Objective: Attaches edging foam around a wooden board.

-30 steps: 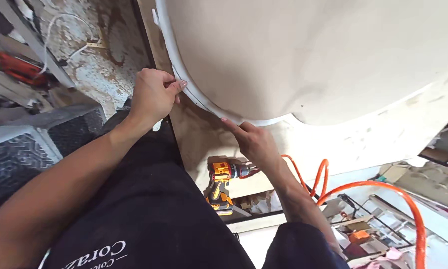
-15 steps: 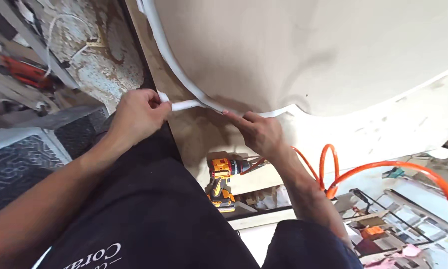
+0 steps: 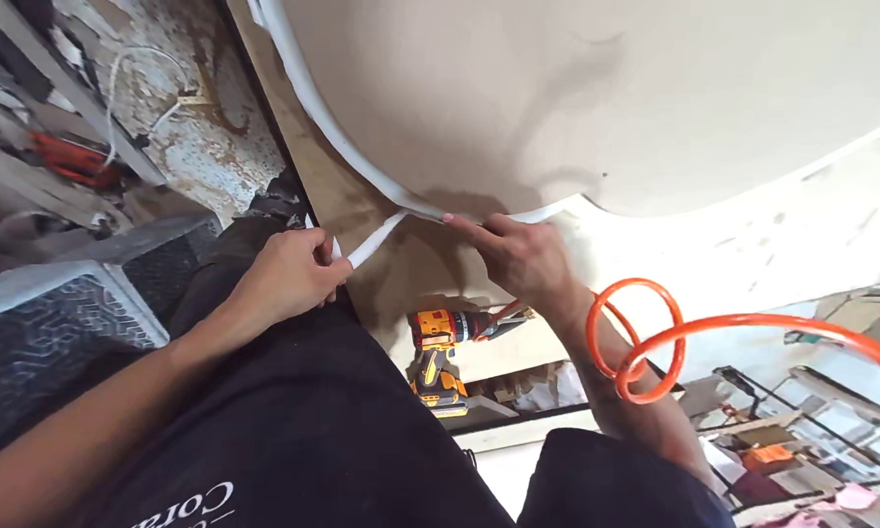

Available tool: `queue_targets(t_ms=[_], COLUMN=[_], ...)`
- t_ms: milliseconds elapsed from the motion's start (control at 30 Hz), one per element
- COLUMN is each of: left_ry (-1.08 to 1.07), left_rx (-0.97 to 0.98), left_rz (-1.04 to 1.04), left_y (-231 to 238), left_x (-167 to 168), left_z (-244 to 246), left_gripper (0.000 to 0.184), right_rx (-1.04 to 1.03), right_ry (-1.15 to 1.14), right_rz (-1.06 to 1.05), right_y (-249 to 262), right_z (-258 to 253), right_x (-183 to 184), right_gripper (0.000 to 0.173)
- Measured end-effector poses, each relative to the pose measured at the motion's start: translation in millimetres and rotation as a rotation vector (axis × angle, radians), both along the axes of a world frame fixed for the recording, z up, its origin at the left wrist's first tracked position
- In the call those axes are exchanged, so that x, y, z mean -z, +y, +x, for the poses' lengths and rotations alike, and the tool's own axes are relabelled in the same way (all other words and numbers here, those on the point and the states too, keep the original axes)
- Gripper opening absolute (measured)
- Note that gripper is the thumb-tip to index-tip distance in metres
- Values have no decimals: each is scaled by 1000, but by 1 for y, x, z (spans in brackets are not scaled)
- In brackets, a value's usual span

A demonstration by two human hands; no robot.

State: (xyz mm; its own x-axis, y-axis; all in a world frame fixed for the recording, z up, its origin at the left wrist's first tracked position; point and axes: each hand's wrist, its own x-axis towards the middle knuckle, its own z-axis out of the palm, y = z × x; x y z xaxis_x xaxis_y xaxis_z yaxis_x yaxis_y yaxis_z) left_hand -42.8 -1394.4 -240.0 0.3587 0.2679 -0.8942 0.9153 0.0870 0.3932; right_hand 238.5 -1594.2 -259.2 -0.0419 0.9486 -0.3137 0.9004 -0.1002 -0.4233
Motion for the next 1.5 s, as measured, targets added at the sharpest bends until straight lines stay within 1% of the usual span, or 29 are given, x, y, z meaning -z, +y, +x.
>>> queue_targets(t_ms=[167, 267, 400, 567, 633, 700, 767, 800, 833, 867, 900, 933, 1000, 1067, 1100, 1133, 1167, 1200, 1267, 1333, 1367, 1400, 1467, 1500], left_ry=[13, 17, -25, -136, -158, -125, -27, 68, 160, 230, 287, 342, 445, 538, 579, 615, 628, 567, 316, 81, -29, -126, -319, -404], left_rx=[140, 270, 422, 550, 569, 569, 490, 402, 284, 160, 50, -20, 16, 143, 227, 288, 318, 310, 226, 158, 151, 143, 110, 85], left_rz=[25, 58, 45, 8, 21, 49, 102, 123, 161, 208, 249, 283, 332, 376, 391, 394, 388, 407, 412, 403, 439, 492, 577, 578], left_y=[-3, -2, -2, -5, 2, 22, 53, 72, 92, 110, 127, 141, 162, 177, 181, 183, 189, 198, 212, 223, 232, 240, 254, 261], left_x=[-6, -7, -9, -6, -7, -9, -8, -8, -5, 4, 16, 29, 54, 78, 90, 102, 112, 119, 104, 84, 76, 64, 43, 35], left_z=[-3, -4, -7, -16, -23, -37, -65, -82, -101, -125, -150, -174, -216, -256, -270, -279, -277, -264, -216, -157, -124, -92, -39, -18], left_gripper=[21, 22, 20, 18, 19, 26, 34, 37, 39, 40, 44, 51, 66, 82, 93, 110, 125, 125, 104, 74, 57, 45, 34, 31], right_rx=[23, 14, -7, 1, -1, 31, 163, 260, 349, 423, 497, 566, 683, 767, 795, 822, 853, 883, 924, 923, 922, 924, 944, 958], right_ry=[-4, -52, -69, -106, -147, -156, -69, 16, 115, 206, 282, 326, 364, 436, 466, 483, 474, 439, 329, 227, 185, 155, 100, 76], right_rz=[-45, 2, 0, -36, -66, -114, -135, -113, -56, 28, 110, 176, 244, 268, 267, 266, 278, 302, 306, 268, 259, 252, 257, 282], right_y=[-20, -24, -32, -46, -56, -68, -79, -82, -84, -82, -78, -72, -56, -34, -24, -14, -3, 10, 40, 79, 104, 131, 181, 206], right_z=[23, 28, 42, 67, 81, 98, 109, 108, 103, 93, 77, 55, 6, -43, -63, -81, -96, -109, -133, -155, -162, -168, -179, -183], right_x=[-7, -8, -13, -23, -27, -39, -58, -67, -73, -77, -80, -81, -82, -80, -78, -77, -75, -71, -66, -64, -60, -56, -47, -41], right_gripper=[51, 53, 57, 53, 56, 56, 44, 37, 33, 33, 36, 40, 47, 52, 54, 55, 56, 55, 52, 51, 50, 50, 48, 47])
